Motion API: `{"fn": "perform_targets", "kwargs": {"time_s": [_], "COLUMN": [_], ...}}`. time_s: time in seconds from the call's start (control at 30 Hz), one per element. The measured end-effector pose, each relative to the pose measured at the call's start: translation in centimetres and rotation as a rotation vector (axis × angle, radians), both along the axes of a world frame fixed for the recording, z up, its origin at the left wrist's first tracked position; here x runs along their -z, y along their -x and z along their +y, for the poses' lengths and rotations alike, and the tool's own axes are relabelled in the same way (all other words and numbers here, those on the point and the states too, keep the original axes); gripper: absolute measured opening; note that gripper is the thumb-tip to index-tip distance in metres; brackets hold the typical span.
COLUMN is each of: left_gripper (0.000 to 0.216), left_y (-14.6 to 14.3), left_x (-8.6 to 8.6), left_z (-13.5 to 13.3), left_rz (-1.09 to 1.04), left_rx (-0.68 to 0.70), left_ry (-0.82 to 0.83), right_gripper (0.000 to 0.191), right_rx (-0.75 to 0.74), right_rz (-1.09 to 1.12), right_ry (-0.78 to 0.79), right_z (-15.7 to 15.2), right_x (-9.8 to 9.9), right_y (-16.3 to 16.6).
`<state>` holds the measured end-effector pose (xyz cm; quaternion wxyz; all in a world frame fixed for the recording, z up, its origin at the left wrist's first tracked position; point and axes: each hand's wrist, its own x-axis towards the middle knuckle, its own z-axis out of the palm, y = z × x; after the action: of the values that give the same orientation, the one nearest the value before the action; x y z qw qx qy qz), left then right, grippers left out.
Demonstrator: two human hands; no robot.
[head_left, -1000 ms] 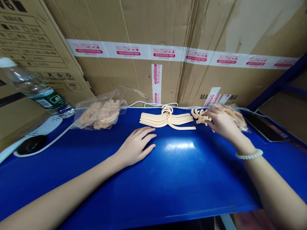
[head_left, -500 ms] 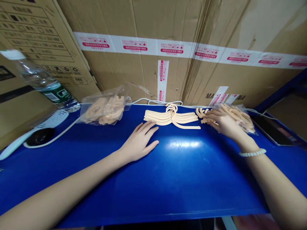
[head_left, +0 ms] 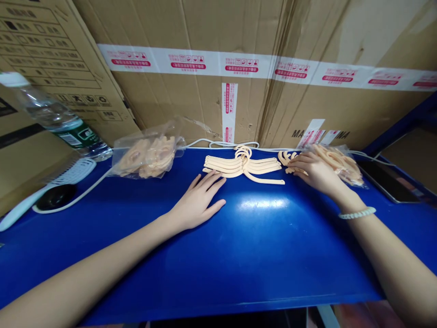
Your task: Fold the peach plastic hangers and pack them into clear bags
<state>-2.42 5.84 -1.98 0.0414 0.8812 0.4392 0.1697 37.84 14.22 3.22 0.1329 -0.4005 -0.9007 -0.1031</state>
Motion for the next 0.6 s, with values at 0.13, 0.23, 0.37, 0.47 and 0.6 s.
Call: {"fn": "perform_targets", "kwargs": {"time_s": [0.13,0.23,0.37,0.47,0.6], "left_gripper": [0.053,0.049,0.044,0.042,0.040], "left_y": [-0.07,-0.17,-0.23,-0.19,-0.06], "left_x": [-0.03,-0.15,-0.25,-0.19,0.14], "left_z": [-0.03,-0.03,-0.02,0.05,0.29], "left_rz": [-0.021,-0.065,-0.105,-0.133,-0.173], "left_rx": [0.004,0.026,0.038,0.030,-0.011], "left_ry": [-0.023,-0.059,-0.073,-0.087,-0.104], "right_gripper": [0.029,0.030,0.028,0.028,0.028], "right_rx": [0.004,0.014,0.047,0.061,0.038], "right_rz": [0.006,0.018,0.029,0.029,0.068], "right_ry": [-0.001,0.021,0.019,0.007,-0.006], "right_z": [-0.15,-0.26,-0.34,-0.45,-0.55], "right_x": [0.08,0.03,0.00,0.00,0.09], "right_y": [0.24,0.42,0.57,0.66,0.75]}}
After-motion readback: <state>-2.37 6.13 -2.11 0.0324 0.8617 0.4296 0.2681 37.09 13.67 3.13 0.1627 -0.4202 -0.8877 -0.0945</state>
